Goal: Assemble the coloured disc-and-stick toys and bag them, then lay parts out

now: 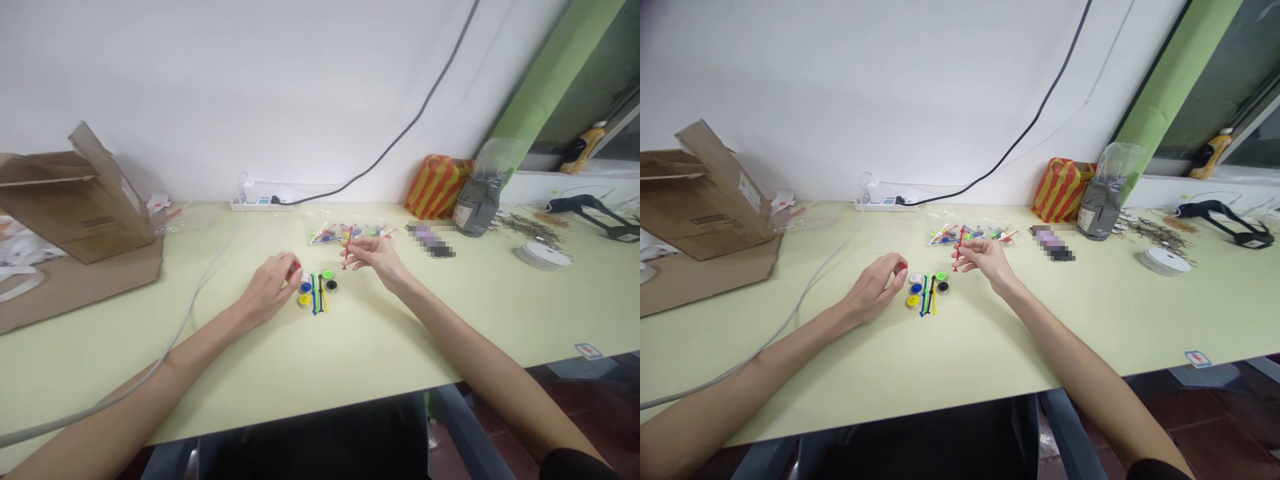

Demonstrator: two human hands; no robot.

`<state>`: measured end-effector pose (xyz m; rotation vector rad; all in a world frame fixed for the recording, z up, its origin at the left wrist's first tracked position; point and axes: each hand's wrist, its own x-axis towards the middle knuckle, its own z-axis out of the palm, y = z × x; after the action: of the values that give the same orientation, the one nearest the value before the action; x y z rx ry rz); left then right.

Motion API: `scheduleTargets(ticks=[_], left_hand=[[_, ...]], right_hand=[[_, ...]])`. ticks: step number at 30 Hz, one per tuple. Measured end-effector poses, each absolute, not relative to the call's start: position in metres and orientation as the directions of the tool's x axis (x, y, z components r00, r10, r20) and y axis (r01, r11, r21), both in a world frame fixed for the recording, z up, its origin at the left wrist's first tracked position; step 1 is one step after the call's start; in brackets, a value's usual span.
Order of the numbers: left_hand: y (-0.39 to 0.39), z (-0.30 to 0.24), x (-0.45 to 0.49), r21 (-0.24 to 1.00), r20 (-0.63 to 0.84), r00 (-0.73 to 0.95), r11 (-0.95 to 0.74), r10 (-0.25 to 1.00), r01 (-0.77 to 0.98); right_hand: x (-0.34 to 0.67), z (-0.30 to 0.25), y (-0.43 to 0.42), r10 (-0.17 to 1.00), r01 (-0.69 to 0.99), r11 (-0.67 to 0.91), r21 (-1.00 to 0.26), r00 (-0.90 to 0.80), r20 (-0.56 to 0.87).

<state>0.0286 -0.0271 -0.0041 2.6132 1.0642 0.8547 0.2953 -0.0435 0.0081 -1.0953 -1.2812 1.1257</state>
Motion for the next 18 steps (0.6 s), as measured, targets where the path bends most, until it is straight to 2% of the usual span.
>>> scheduleTargets(ticks=[6,18], left_hand=[[-0.0274,-0.0044,0.0281,0.377,0.444,0.566,-0.718,0.694,0.585],[-0.0267,-0.0046,0.0280,0.383,0.429,0.576,-0.717,0.696,0.582]], right_hand=[[0.2951,0.0107,-0.0465,0.989,0.028,0.147,-0.989,-0.033,0.146],[0.2918,0.0112,-0.0451,0.973,0.040,0.219,-0.975,0.060,0.221]])
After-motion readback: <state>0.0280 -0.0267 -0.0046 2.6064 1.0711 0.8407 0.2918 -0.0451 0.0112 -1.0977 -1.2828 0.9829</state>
